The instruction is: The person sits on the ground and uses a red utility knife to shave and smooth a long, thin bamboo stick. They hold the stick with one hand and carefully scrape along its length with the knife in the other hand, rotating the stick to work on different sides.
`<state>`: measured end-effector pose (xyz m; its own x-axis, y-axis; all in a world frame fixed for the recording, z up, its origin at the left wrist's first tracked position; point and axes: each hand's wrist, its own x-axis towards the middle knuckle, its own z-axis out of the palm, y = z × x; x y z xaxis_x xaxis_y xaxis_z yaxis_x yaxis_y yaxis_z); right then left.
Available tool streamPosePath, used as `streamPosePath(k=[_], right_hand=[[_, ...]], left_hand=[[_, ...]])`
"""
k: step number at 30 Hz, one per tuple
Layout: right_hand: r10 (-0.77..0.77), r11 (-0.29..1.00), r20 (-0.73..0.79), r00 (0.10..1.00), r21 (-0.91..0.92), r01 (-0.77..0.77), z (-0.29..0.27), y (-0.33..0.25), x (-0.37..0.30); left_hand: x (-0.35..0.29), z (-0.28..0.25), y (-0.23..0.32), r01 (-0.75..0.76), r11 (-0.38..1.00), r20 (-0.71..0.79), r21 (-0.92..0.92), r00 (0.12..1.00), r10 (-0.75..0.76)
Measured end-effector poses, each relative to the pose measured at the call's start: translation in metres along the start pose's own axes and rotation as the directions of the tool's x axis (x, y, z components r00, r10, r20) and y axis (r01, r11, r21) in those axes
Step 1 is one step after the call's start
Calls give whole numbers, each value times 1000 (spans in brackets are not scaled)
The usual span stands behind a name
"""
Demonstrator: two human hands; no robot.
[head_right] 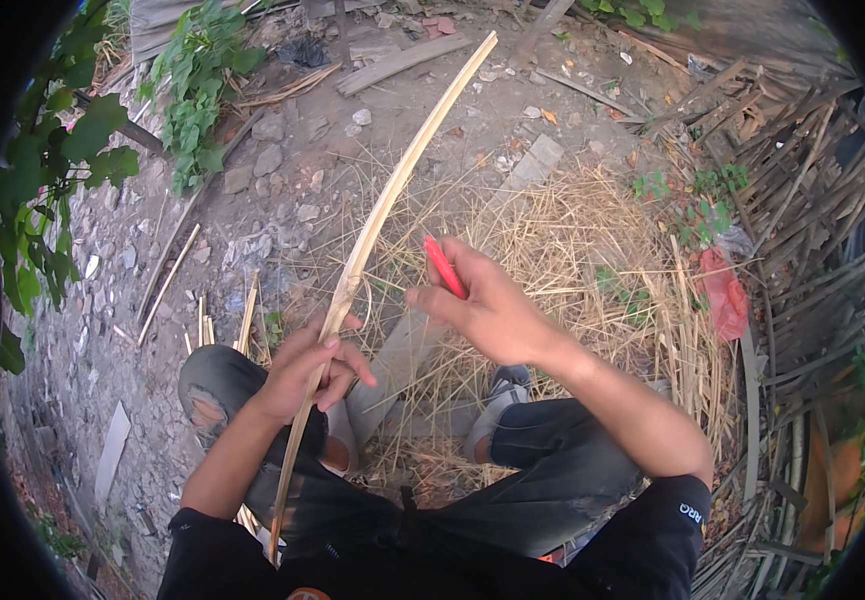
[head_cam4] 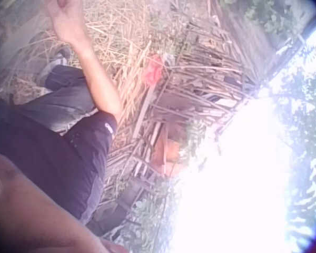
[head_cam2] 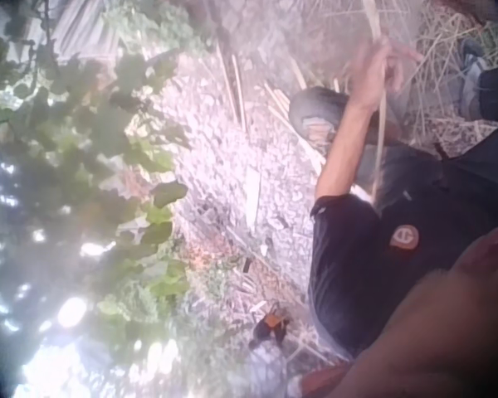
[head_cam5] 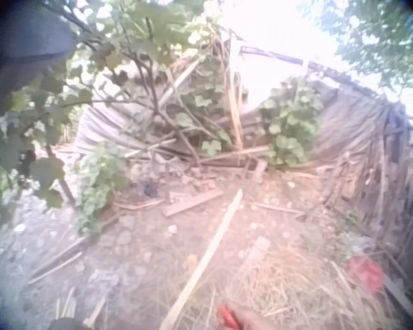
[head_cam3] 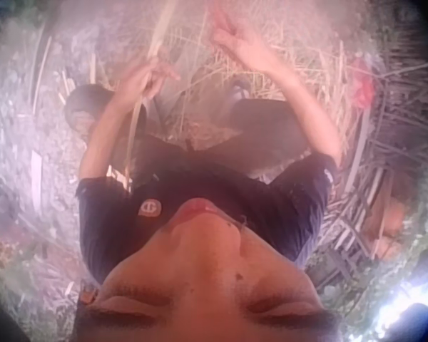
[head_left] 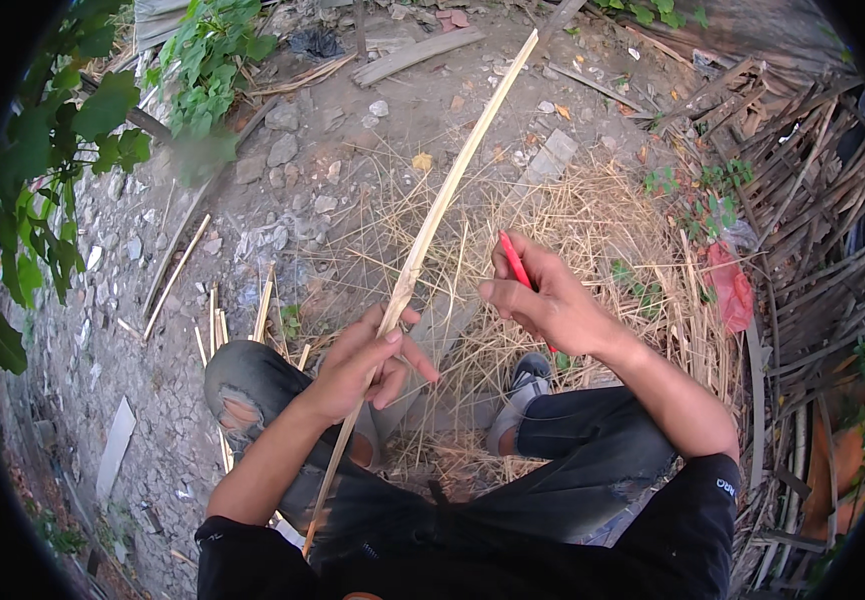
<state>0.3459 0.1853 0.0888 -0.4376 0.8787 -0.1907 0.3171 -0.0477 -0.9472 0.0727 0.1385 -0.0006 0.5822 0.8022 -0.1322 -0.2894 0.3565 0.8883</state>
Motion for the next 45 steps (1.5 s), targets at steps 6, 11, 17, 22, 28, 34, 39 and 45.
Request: streamPosePath(k=[6, 11, 17, 22, 28, 34, 39, 45], right_hand=[[-87, 981, -75, 993, -180, 72, 13, 5, 13], [6, 978, 22, 1000, -208, -1, 25, 3, 20], [-539, 740, 176, 824, -369, 563, 23, 32, 23], [-365, 824, 246, 898, -365, 434, 32, 22, 15], [-219, 901, -41, 975, -391, 186, 14, 30, 24], [-204, 871, 97, 974, -436, 226, 15, 25, 18], [-194, 914, 101, 976, -343, 218, 18, 31, 19], [-118, 820, 62, 991, -557, 132, 18, 14, 14]], left_hand=[[1, 11, -6, -1, 984, -31, 176, 1000, 6], [3, 24, -12, 33, 945, -18, 326, 999, -28], [2, 23, -11, 54, 909, -85, 414, 996, -20], [5, 5, -14, 53, 892, -228, 449, 972, 57], [-3, 1, -10, 123, 951, -121, 284, 988, -92], [-2, 6, -8, 130, 953, -97, 273, 989, -107], [-1, 8, -6, 112, 958, -70, 263, 993, -97], [-2, 7, -6, 129, 968, -82, 217, 990, -114]])
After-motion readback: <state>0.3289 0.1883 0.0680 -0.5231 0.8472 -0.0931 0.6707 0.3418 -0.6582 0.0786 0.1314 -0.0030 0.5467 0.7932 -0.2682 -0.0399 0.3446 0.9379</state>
